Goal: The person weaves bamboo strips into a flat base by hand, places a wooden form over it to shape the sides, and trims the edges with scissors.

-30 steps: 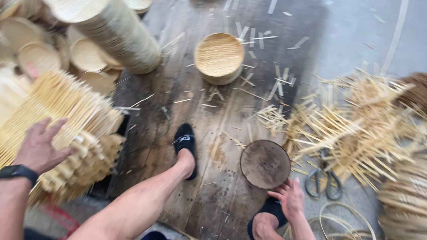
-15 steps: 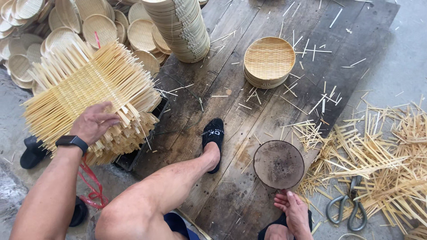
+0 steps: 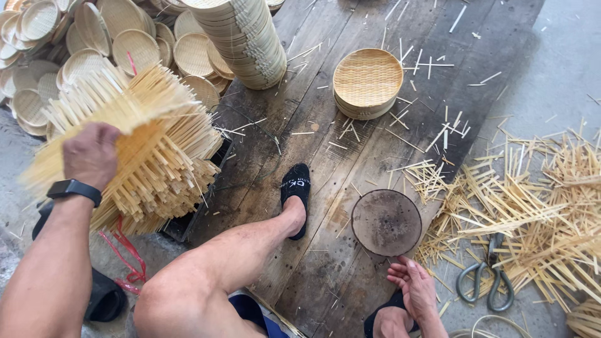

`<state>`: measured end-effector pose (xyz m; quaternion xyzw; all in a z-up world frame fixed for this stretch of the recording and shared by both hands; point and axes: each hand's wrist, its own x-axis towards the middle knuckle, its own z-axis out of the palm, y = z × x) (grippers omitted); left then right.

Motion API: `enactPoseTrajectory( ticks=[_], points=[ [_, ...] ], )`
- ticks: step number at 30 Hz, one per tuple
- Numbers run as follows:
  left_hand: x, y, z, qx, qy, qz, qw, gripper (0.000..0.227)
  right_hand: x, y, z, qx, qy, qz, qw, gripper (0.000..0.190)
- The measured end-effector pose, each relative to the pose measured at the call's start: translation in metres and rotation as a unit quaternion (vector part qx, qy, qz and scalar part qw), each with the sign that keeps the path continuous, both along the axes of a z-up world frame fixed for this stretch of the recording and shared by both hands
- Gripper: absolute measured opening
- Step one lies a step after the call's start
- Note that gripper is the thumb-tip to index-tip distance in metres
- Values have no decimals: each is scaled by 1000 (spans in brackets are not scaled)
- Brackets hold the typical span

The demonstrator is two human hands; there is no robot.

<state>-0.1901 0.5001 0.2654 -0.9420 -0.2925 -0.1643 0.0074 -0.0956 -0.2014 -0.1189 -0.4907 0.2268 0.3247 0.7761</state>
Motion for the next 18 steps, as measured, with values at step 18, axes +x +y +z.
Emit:
enactPoseTrajectory(
  ticks=[18],
  points=[
    [113,-409,-112,-236,271,-527,770,26,26,-25,124,187,-30,-115,975,74]
  ],
)
